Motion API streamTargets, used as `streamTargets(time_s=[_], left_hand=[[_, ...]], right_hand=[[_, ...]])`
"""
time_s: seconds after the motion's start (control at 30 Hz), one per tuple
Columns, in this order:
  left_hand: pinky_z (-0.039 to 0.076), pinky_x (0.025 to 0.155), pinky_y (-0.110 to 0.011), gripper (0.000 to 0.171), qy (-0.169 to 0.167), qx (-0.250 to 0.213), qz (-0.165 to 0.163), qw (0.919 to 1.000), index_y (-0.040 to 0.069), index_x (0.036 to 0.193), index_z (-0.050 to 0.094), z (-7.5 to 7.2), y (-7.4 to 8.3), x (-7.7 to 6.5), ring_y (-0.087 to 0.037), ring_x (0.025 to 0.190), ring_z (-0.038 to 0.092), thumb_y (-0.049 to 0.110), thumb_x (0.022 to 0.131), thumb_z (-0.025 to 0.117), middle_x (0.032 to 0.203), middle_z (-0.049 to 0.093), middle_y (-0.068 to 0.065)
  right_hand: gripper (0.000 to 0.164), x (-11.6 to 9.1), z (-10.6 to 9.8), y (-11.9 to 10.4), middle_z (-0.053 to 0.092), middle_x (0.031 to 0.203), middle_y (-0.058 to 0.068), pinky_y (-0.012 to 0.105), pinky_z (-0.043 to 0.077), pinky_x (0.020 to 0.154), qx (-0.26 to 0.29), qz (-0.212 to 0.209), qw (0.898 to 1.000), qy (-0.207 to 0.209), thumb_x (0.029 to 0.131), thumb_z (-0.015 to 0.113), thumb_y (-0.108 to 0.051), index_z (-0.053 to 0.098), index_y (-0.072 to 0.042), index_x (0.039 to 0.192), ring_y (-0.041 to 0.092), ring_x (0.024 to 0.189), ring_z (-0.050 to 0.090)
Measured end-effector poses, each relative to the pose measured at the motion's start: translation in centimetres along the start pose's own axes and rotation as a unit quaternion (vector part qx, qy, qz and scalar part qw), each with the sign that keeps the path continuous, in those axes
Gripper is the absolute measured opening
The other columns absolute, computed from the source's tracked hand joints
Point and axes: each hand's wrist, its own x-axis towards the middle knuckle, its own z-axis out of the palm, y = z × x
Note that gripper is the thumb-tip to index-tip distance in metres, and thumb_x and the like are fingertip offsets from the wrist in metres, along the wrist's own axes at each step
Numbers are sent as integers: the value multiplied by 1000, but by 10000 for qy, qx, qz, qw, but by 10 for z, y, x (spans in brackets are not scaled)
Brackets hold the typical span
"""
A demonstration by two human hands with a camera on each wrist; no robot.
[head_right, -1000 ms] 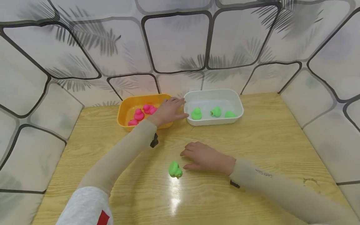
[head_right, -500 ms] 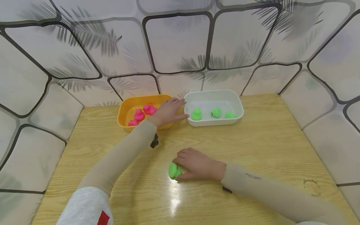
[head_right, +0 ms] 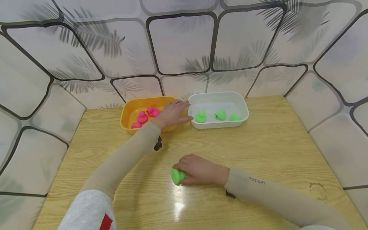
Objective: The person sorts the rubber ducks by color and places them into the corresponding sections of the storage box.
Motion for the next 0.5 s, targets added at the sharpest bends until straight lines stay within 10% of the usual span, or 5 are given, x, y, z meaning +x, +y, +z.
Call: streamTargets(time_s=[0.5], left_hand=[[31, 118, -57, 76, -28, -4, -16, 10000, 14, 159, 43, -1, 0, 0, -31, 151, 35, 64, 102, 52, 166, 39, -7]], right_hand=[[48, -13, -12, 3, 70, 123, 2, 41, 49, 106, 308, 378, 9988, -1, 96, 77, -29, 63, -7, 135, 20, 116, 62]])
